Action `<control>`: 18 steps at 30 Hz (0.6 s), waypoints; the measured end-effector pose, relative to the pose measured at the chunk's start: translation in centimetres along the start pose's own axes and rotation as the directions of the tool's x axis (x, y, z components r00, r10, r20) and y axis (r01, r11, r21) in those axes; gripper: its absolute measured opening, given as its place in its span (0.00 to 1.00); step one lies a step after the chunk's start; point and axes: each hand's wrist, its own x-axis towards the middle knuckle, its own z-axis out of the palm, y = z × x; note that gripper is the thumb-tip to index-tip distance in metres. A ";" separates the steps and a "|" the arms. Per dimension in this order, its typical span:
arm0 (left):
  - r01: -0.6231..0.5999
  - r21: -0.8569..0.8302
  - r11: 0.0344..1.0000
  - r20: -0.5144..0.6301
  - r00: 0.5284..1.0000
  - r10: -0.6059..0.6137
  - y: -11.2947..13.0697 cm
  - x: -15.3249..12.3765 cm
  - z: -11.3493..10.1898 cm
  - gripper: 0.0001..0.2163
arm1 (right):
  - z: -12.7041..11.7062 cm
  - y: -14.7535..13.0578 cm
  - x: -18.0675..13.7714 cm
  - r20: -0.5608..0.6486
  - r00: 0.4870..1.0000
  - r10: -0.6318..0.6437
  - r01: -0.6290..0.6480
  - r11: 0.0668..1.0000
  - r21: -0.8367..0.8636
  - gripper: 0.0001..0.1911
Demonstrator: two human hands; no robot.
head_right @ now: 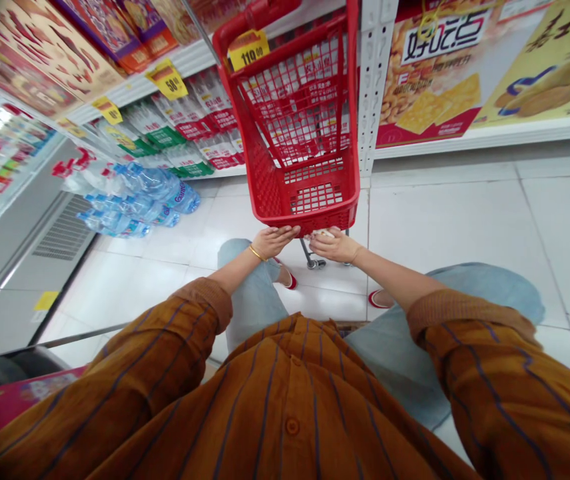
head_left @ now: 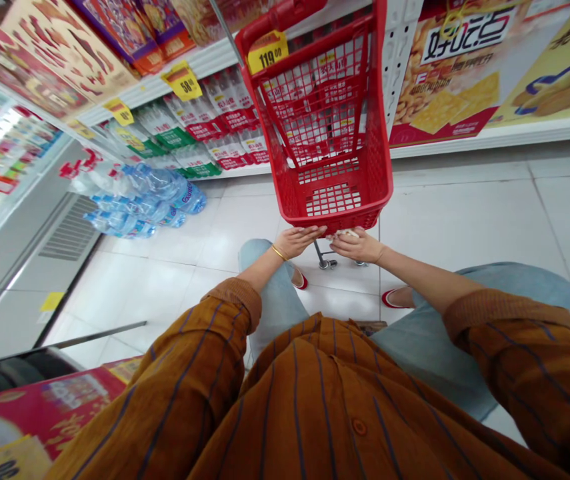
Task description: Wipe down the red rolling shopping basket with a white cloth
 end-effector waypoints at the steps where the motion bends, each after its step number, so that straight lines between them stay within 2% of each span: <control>1: 0.005 0.012 1.000 -0.003 1.000 -0.005 0.1 0.0 -0.1 0.27 | 0.1 -0.1 -0.3 0.003 1.000 0.004 -0.004 1.000 0.020 0.15; 5: 0.042 0.096 0.994 -0.026 0.999 -0.040 0.7 -0.2 -0.7 0.25 | -0.2 -0.4 -0.7 -0.015 1.000 -0.004 0.005 0.998 0.068 0.13; 9: 0.011 0.108 0.994 0.001 1.000 -0.012 1.5 0.1 -1.3 0.26 | -1.6 -0.2 -0.1 -0.049 0.999 -0.022 0.026 0.996 0.084 0.19; 14: 0.011 0.067 0.998 0.031 0.999 -0.013 2.0 2.0 -1.6 0.28 | -3.6 1.7 0.0 -0.115 0.989 0.093 -0.088 0.995 0.053 0.25; 18: 0.046 0.069 0.997 0.013 0.999 -0.047 2.0 3.0 -1.6 0.29 | -3.8 3.3 -0.4 -0.179 0.978 0.109 -0.104 0.994 0.034 0.26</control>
